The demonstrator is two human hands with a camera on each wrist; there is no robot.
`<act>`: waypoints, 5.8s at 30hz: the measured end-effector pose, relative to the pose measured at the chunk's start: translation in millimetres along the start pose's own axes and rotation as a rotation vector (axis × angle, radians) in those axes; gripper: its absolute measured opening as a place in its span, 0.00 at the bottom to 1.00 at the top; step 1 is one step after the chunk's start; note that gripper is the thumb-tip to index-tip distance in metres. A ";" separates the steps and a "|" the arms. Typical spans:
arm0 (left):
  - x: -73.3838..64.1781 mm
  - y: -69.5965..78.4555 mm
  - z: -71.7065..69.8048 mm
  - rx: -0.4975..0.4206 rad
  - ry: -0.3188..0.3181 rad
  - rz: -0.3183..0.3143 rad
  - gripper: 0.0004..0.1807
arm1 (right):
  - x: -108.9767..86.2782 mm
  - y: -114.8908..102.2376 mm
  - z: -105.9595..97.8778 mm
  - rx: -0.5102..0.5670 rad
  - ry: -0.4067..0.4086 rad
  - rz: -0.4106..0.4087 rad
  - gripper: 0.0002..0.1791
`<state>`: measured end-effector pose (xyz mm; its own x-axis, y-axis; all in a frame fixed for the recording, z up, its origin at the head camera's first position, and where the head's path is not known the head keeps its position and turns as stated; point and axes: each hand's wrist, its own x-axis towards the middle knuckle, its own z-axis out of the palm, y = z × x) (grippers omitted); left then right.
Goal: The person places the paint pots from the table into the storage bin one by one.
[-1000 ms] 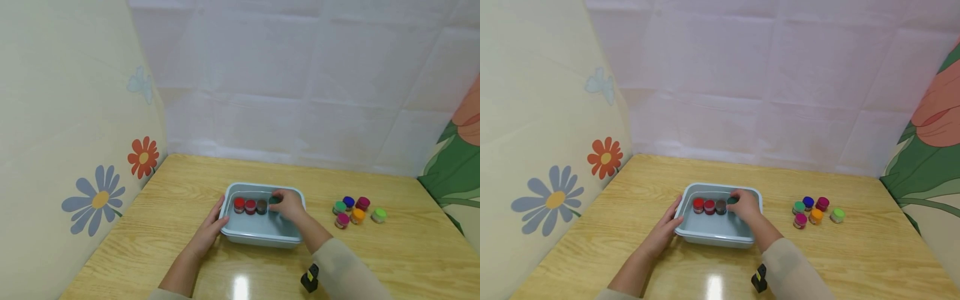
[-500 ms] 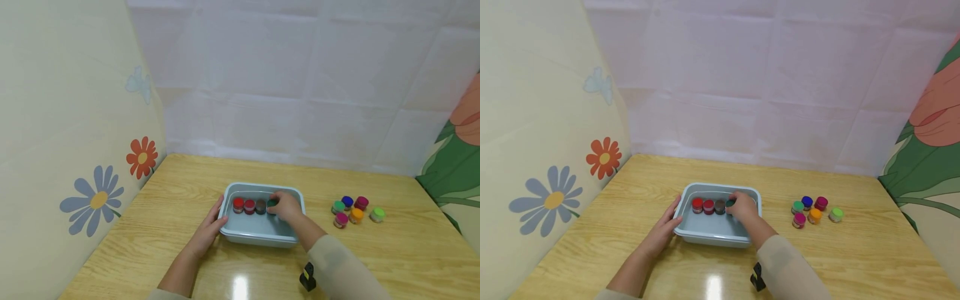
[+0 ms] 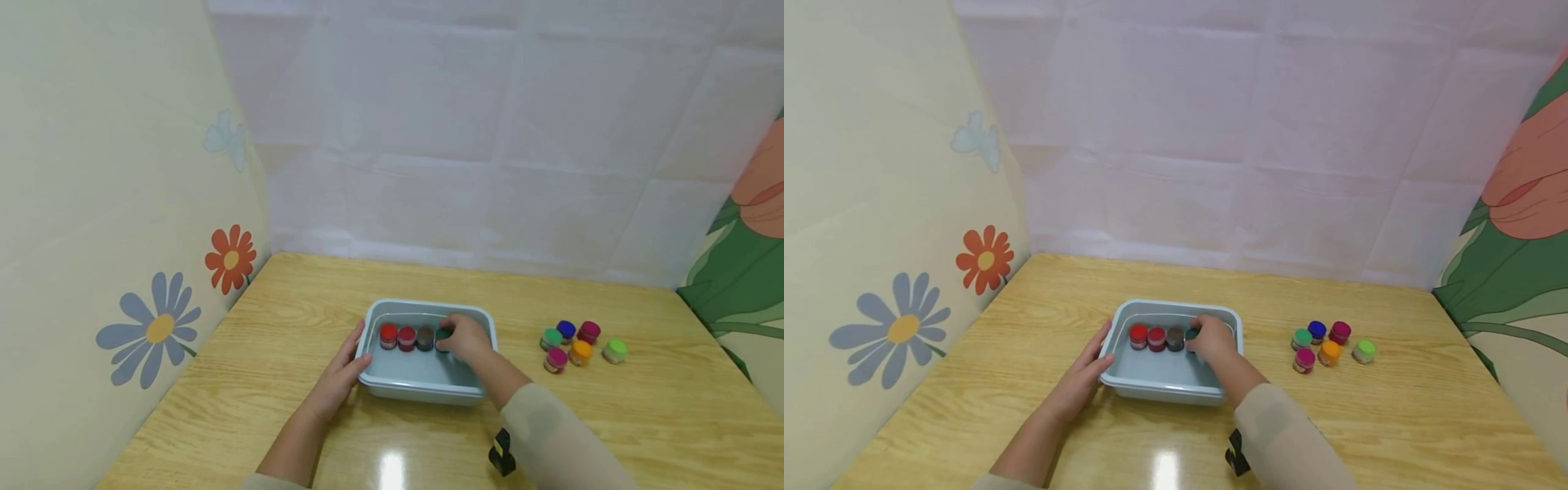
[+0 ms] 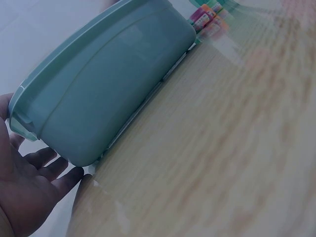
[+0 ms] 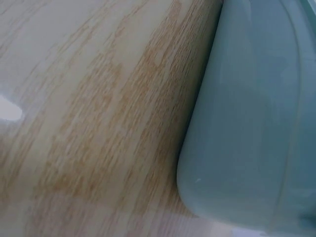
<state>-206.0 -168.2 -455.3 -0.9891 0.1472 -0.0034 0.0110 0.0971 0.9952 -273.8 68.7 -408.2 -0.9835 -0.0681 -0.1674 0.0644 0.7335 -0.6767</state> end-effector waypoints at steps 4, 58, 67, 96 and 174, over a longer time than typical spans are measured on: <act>0.4 -0.3 -0.2 -0.004 -0.004 -0.011 0.35 | 0.4 -0.2 0.6 0.015 -0.007 0.011 0.24; -0.5 1.2 0.9 0.007 0.005 -0.019 0.35 | -42.6 39.3 -78.5 0.289 0.079 -0.039 0.29; 0.5 1.4 0.9 0.004 0.008 -0.026 0.35 | -55.5 69.2 -91.4 0.332 0.192 -0.010 0.31; 0.0 0.2 0.6 0.004 0.006 -0.019 0.36 | -71.9 146.9 -85.8 0.310 0.213 0.127 0.37; -0.1 1.5 0.6 0.017 0.011 -0.023 0.35 | -65.5 89.9 -97.2 0.299 0.166 0.001 0.41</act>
<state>-205.9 -167.5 -453.9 -0.9907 0.1336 -0.0251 -0.0094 0.1168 0.9931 -219.9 204.8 -388.4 -0.9959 0.0613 -0.0659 0.0878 0.5011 -0.8609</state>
